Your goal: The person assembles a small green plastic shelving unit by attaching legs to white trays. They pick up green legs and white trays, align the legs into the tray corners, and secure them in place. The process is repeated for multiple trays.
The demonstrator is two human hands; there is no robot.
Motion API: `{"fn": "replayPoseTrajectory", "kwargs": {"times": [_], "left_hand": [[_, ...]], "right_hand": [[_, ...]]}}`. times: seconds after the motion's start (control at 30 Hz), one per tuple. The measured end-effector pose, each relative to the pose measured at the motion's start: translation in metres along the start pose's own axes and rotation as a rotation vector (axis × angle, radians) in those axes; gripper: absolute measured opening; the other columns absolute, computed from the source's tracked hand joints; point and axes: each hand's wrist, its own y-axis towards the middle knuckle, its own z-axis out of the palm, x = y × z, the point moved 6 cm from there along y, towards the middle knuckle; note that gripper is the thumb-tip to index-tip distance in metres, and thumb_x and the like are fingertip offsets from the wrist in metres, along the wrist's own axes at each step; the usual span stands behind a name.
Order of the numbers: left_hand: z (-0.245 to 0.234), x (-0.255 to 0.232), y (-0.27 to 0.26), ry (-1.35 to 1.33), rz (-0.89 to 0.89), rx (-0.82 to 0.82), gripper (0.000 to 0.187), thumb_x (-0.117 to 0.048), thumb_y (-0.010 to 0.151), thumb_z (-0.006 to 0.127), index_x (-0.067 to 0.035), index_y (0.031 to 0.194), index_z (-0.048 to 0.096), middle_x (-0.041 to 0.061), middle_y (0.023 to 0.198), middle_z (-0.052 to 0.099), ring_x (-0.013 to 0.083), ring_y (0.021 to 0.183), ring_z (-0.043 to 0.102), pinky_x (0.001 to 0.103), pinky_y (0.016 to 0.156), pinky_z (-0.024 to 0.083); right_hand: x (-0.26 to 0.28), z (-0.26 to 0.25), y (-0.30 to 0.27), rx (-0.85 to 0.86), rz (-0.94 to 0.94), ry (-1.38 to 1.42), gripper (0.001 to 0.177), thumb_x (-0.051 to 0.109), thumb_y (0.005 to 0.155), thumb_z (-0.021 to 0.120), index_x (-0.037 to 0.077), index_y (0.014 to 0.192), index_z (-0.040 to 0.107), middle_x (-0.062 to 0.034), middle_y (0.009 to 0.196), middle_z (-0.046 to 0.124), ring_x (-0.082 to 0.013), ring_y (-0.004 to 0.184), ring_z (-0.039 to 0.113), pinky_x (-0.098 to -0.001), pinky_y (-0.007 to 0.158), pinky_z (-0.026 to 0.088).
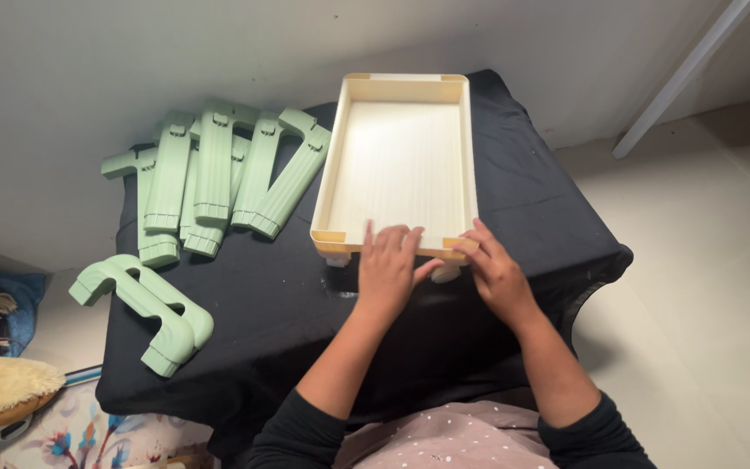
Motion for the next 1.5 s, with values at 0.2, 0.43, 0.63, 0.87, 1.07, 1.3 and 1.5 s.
{"fn": "replayPoseTrajectory", "kwargs": {"times": [0.2,0.43,0.63,0.87,1.07,1.3,1.5], "left_hand": [[-0.053,0.031,-0.005,0.2,-0.163,-0.096,0.033,-0.044,0.083,0.071,-0.024,0.11,0.072,0.013,0.131,0.053,0.0456,0.126,0.054,0.069,0.101,0.026],[-0.038,0.035,-0.005,-0.409,-0.242,0.096,0.028,-0.026,0.095,0.072,-0.018,0.122,0.068,0.008,0.133,0.057,0.0279,0.102,0.07,0.043,0.084,0.058],[-0.022,0.019,0.003,-0.471,-0.196,0.076,0.03,-0.024,0.096,0.071,-0.02,0.125,0.067,0.008,0.132,0.056,0.0272,0.101,0.071,0.042,0.082,0.059],[-0.015,0.015,0.015,-0.412,-0.135,-0.016,0.035,-0.025,0.096,0.07,-0.015,0.129,0.065,0.007,0.127,0.061,0.0309,0.107,0.068,0.045,0.096,0.055],[-0.02,0.03,0.012,-0.445,-0.236,0.07,0.03,-0.028,0.097,0.068,-0.014,0.124,0.065,0.005,0.119,0.066,0.0295,0.108,0.067,0.044,0.096,0.053],[-0.046,0.024,0.008,-0.374,-0.131,0.053,0.028,-0.027,0.097,0.069,-0.014,0.122,0.067,0.006,0.11,0.07,0.0283,0.105,0.068,0.048,0.109,0.047],[-0.067,0.058,0.006,-0.423,-0.159,-0.003,0.038,-0.024,0.099,0.065,-0.01,0.134,0.061,0.01,0.134,0.064,0.0327,0.116,0.064,0.045,0.104,0.048]], "right_hand": [[-0.03,-0.031,0.008,-0.084,0.059,0.016,0.03,-0.013,0.088,0.058,0.006,0.11,0.065,-0.0118,0.129,0.065,-0.0373,0.141,0.053,-0.0443,0.104,0.052],[-0.048,-0.049,-0.011,-0.102,0.116,0.105,0.031,-0.015,0.089,0.054,0.004,0.111,0.065,-0.0117,0.129,0.063,-0.0377,0.144,0.05,-0.0413,0.101,0.056],[-0.068,-0.054,-0.035,-0.204,0.224,0.103,0.03,-0.015,0.096,0.053,0.005,0.114,0.066,-0.0114,0.134,0.064,-0.0271,0.117,0.064,-0.0336,0.091,0.056],[-0.097,-0.051,-0.029,-0.279,0.194,0.145,0.031,-0.015,0.099,0.052,0.006,0.116,0.068,-0.0117,0.14,0.063,-0.02,0.108,0.066,-0.0303,0.088,0.054],[-0.085,-0.031,-0.031,-0.289,0.171,0.106,0.034,-0.011,0.098,0.054,0.008,0.123,0.067,-0.0116,0.15,0.053,-0.0269,0.126,0.061,-0.0331,0.099,0.055],[-0.067,-0.028,-0.033,-0.276,0.196,0.017,0.024,0.004,0.1,0.065,0.01,0.122,0.065,-0.0136,0.153,0.049,-0.0383,0.141,0.05,-0.0476,0.115,0.044],[-0.013,-0.013,-0.014,-0.426,0.077,-0.192,0.031,0.012,0.097,0.071,0.001,0.123,0.058,-0.0245,0.151,0.048,-0.0501,0.145,0.04,-0.0595,0.12,0.031]]}}
